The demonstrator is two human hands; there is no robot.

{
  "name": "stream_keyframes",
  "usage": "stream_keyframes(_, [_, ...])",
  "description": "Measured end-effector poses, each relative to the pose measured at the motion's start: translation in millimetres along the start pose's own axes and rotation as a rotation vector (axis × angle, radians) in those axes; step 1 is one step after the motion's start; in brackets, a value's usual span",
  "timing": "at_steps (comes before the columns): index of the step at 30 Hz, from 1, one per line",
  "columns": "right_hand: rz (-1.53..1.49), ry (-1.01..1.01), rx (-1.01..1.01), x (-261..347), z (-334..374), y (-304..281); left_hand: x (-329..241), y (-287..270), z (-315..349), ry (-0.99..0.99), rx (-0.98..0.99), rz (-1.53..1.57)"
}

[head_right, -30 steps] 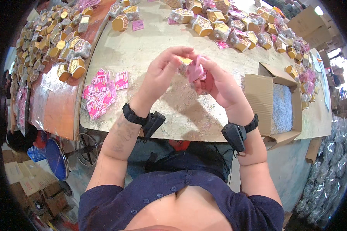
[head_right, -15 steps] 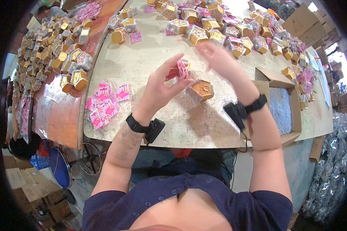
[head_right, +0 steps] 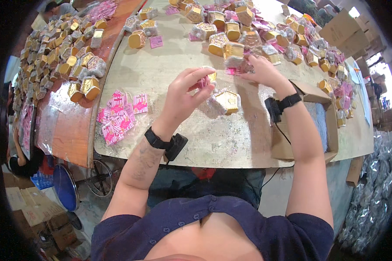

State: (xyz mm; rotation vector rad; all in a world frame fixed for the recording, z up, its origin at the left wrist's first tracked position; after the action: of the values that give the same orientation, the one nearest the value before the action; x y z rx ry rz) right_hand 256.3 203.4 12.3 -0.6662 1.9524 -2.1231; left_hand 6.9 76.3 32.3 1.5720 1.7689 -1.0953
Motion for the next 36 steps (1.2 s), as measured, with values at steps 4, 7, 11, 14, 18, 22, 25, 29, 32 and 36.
stream_keyframes(4, [-0.023,-0.005,0.136,42.0,32.1,0.7,6.7,0.5,0.9,-0.051,-0.007,0.025])
stream_keyframes(7, [-0.236,-0.132,0.165,56.9,55.9,2.8,10.2,4.1,0.5,-0.048,0.018,0.053])
stream_keyframes(11, [-0.462,-0.237,-0.031,69.1,58.9,-7.0,10.9,6.7,1.4,-0.122,0.058,0.101])
stream_keyframes(14, [-0.891,0.061,-0.121,65.0,71.1,-12.1,10.6,9.2,4.9,-0.121,0.0,0.201])
stream_keyframes(18, [-0.955,0.106,-0.289,74.9,79.0,-30.3,9.3,9.2,3.5,-0.059,0.043,0.156])
stream_keyframes(22, [-0.289,0.066,-0.039,87.7,79.0,-16.8,14.1,10.2,3.4,-0.005,0.079,0.086])
stream_keyframes(25, [-0.243,-0.059,0.147,110.1,89.2,-7.8,20.9,10.3,2.4,-0.06,0.058,0.126])
stream_keyframes(29, [-0.061,-0.258,0.222,140.5,108.0,11.3,14.9,8.3,1.0,-0.054,0.006,0.132])
stream_keyframes(32, [0.029,-0.268,0.163,146.9,108.0,20.0,16.9,9.0,2.3,-0.084,0.048,0.13])
stream_keyframes(36, [-0.373,0.001,0.087,124.4,95.9,11.2,13.0,6.2,2.4,-0.044,0.05,0.074])
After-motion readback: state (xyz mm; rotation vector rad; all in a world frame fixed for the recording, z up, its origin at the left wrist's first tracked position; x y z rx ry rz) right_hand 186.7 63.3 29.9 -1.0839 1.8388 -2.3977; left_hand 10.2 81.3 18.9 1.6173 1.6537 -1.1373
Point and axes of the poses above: each hand's wrist, its own z-axis away from the middle knuckle, its own y-axis out of the palm, x = y × z, the point moved 5 cm from there along -z, towards the middle knuckle, and after that the axes turned 2 degrees about -x, right-handed, at the moved point
